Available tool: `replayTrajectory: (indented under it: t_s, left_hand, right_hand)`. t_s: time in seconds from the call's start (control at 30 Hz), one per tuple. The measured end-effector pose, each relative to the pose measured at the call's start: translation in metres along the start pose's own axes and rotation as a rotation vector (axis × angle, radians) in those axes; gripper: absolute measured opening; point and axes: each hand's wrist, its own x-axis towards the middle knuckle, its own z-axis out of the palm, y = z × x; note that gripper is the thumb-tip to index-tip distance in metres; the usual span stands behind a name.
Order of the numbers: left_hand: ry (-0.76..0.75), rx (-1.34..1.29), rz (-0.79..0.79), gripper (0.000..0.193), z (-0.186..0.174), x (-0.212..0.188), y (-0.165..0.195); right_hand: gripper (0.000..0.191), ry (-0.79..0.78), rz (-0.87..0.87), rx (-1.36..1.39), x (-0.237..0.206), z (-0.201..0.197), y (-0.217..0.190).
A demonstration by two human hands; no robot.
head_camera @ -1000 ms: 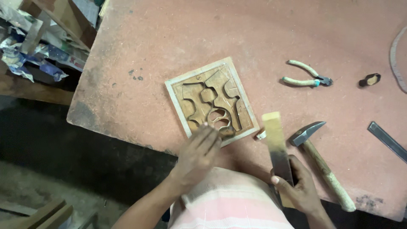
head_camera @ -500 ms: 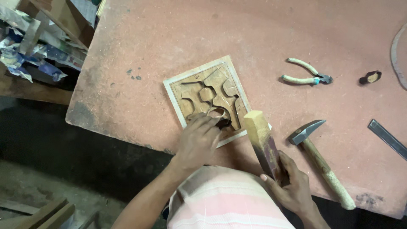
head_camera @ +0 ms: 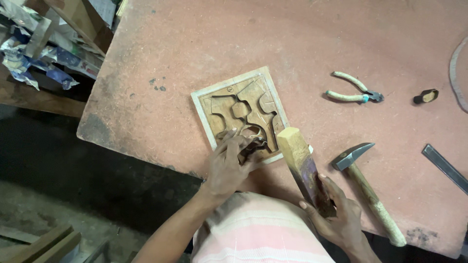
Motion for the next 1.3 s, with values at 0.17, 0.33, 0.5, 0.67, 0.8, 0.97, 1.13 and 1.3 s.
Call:
replayTrajectory:
  t_s: [0.17,0.33,0.5,0.67,0.8,0.97,1.13,1.3]
  left_hand:
    - [-0.011,0.124,-0.041,0.049,0.003,0.004,0.006]
    - [-0.063,0.07,-0.046,0.046,-0.001,0.009,0.006]
    - [-0.082,0.104,-0.025,0.044,0.0,0.008,0.004]
    - [-0.07,0.121,-0.039,0.053,-0.002,0.007,0.005]
    - [-0.055,0.085,-0.027,0.047,-0.002,0.007,0.006]
    - [-0.075,0.175,0.042,0.054,-0.001,0.005,0.002]
    - [-0.047,0.105,-0.004,0.051,0.0,0.002,0.003]
    - [0.005,0.137,0.009,0.052,-0.002,0.008,0.011]
  right_hand:
    - [0.079,-0.004,-0.012,0.011,0.003,0.002,0.0]
    - [0.079,0.004,-0.088,-0.033,0.009,0.005,-0.002]
    - [0.08,-0.26,0.129,-0.002,0.015,0.008,-0.004]
    - [0.077,0.003,-0.091,0.016,0.015,0.011,-0.006]
    - [0.07,-0.224,0.134,0.098,0.017,0.011,-0.008]
    - [0.073,-0.032,-0.006,0.024,0.021,0.011,-0.02]
    - [0.073,-0.163,0.103,0.118,0.028,0.01,-0.031]
    - [0.075,-0.223,0.115,0.089,0.034,0.008,-0.035]
